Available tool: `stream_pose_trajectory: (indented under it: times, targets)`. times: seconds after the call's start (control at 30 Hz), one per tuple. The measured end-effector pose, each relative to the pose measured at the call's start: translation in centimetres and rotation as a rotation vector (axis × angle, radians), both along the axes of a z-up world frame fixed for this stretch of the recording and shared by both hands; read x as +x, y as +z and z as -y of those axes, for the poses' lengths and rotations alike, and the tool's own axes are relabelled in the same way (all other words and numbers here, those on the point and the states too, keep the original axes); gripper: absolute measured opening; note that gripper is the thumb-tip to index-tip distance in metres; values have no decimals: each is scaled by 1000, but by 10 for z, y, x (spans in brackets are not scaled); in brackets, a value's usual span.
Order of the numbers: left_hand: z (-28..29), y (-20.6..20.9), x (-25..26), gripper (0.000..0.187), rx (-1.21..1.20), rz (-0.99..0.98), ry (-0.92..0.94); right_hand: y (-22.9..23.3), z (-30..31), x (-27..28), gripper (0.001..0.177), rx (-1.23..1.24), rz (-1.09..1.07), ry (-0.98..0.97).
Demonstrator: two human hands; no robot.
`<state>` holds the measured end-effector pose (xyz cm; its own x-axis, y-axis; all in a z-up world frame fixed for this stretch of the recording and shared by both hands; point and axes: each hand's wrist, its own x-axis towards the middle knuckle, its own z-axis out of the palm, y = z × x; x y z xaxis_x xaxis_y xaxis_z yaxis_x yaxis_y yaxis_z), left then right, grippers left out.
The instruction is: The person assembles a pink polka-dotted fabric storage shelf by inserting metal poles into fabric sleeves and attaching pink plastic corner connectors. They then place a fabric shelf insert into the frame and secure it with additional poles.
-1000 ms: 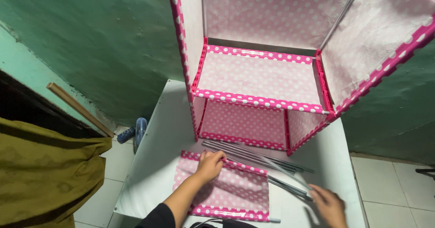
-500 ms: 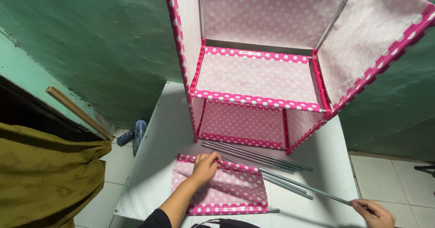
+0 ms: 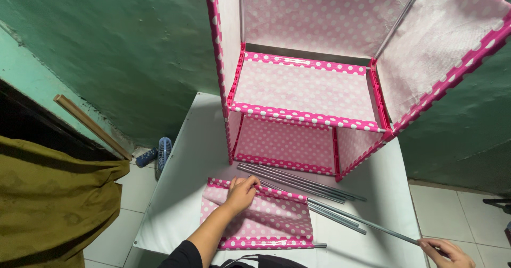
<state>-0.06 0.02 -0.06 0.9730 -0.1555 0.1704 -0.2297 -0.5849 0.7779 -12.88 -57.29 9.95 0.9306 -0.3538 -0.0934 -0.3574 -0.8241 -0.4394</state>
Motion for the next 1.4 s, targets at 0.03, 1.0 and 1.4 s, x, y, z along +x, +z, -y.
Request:
stream_pose_trajectory:
  times: [0.03, 1.0, 1.4]
  targets:
    - [0, 0, 0, 14, 0, -1, 1, 4, 5, -1, 19, -100, -2, 126]
    - [94, 23, -6, 22, 242, 62, -344, -61, -228, 60, 36, 521, 413, 148]
    - [81, 15, 6, 23, 215, 40, -267, -92, -188, 75, 31, 1134, 125, -89]
